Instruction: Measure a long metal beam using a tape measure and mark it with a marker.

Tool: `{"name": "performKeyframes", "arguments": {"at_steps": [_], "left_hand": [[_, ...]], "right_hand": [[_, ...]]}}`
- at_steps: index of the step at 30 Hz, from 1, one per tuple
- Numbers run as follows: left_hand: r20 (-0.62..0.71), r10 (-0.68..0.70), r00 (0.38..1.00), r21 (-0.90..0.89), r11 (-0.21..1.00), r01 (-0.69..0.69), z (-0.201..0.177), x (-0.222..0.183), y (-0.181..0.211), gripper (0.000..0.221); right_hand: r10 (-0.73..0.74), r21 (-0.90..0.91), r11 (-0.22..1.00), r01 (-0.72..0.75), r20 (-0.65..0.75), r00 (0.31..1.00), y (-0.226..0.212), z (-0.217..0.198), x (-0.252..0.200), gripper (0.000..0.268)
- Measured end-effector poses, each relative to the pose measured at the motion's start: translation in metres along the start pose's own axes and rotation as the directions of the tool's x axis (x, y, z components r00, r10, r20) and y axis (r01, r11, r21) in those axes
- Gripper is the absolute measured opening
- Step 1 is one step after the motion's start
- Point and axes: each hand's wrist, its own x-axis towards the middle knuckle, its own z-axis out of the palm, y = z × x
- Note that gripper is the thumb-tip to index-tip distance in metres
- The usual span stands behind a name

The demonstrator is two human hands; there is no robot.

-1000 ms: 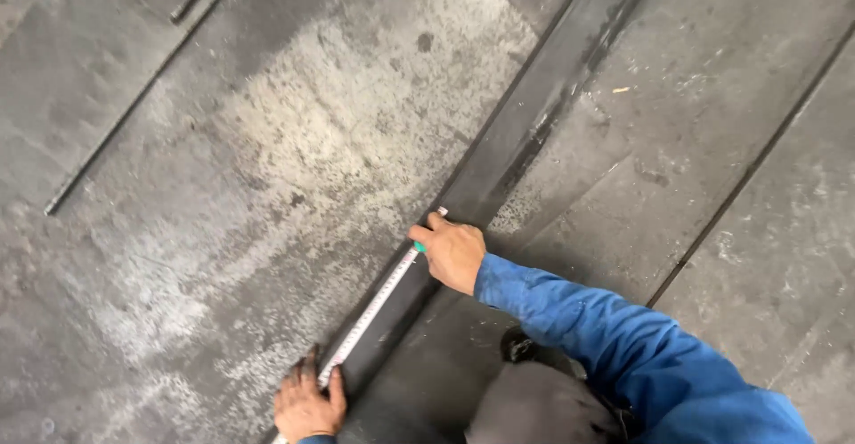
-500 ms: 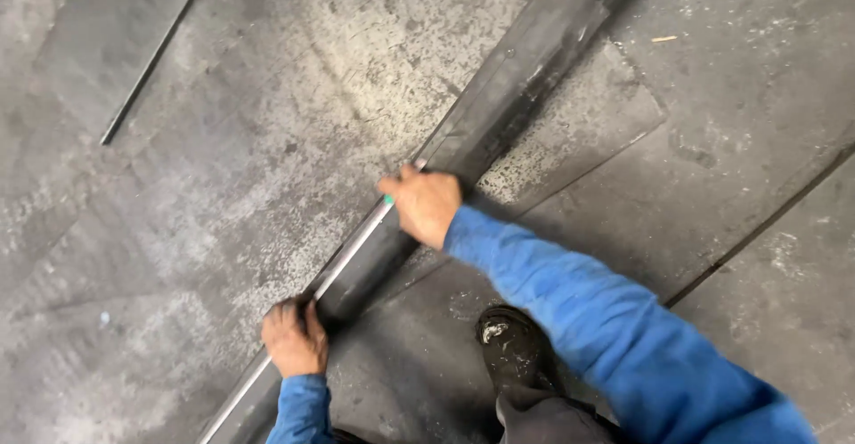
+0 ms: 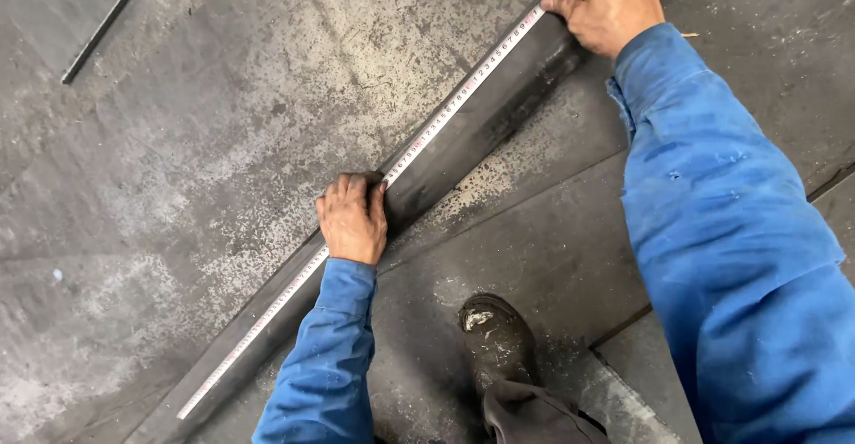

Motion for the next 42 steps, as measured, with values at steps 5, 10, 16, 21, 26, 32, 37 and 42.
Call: {"name": "performKeyframes", "arguments": {"at_steps": [5, 10, 16, 21, 26, 32, 37, 42], "left_hand": [[0.018, -0.01, 1.0, 0.009, 1.0, 0.009, 0.003, -0.004, -0.007, 0.019], [-0.028, 0.0, 1.0, -0.03, 1.0, -0.001, 0.004, -0.005, -0.008, 0.018], [0.015, -0.027, 1.0, -0.097, 0.995, 0.028, -0.004, -0.004, -0.009, 0.017], [0.009, -0.037, 0.999, -0.137, 0.99, 0.037, -0.006, -0.005, -0.007, 0.014], [0.009, -0.046, 0.999, -0.157, 0.986, 0.047, -0.007, -0.004, -0.006, 0.014], [0.018, -0.05, 0.999, -0.167, 0.985, 0.052, -0.008, -0.004, -0.006, 0.014], [0.007, -0.051, 0.999, -0.246, 0.968, 0.051, -0.011, -0.003, -0.006, 0.01], [-0.013, -0.047, 0.999, -0.249, 0.968, 0.043, -0.011, -0.003, -0.004, 0.009]], "right_hand": [[0.043, 0.012, 0.999, -0.043, -0.002, 0.999, 0.007, -0.003, -0.003, 0.019], [0.045, 0.041, 0.998, -0.046, 0.025, 0.999, 0.004, -0.004, -0.002, 0.02], [0.027, -0.03, 0.999, -0.026, 0.03, 0.999, 0.002, -0.003, -0.001, 0.019], [0.014, -0.045, 0.999, -0.014, 0.013, 1.0, 0.006, 0.001, -0.001, 0.022], [0.013, -0.045, 0.999, -0.013, -0.006, 1.0, 0.007, 0.002, 0.0, 0.022], [-0.025, -0.051, 0.998, 0.024, -0.025, 0.999, 0.006, 0.002, -0.002, 0.021], [-0.02, -0.012, 1.0, 0.019, -0.046, 0.999, 0.0, 0.0, -0.002, 0.019], [-0.021, -0.023, 1.0, 0.02, -0.041, 0.999, 0.002, 0.001, -0.002, 0.018]]}}
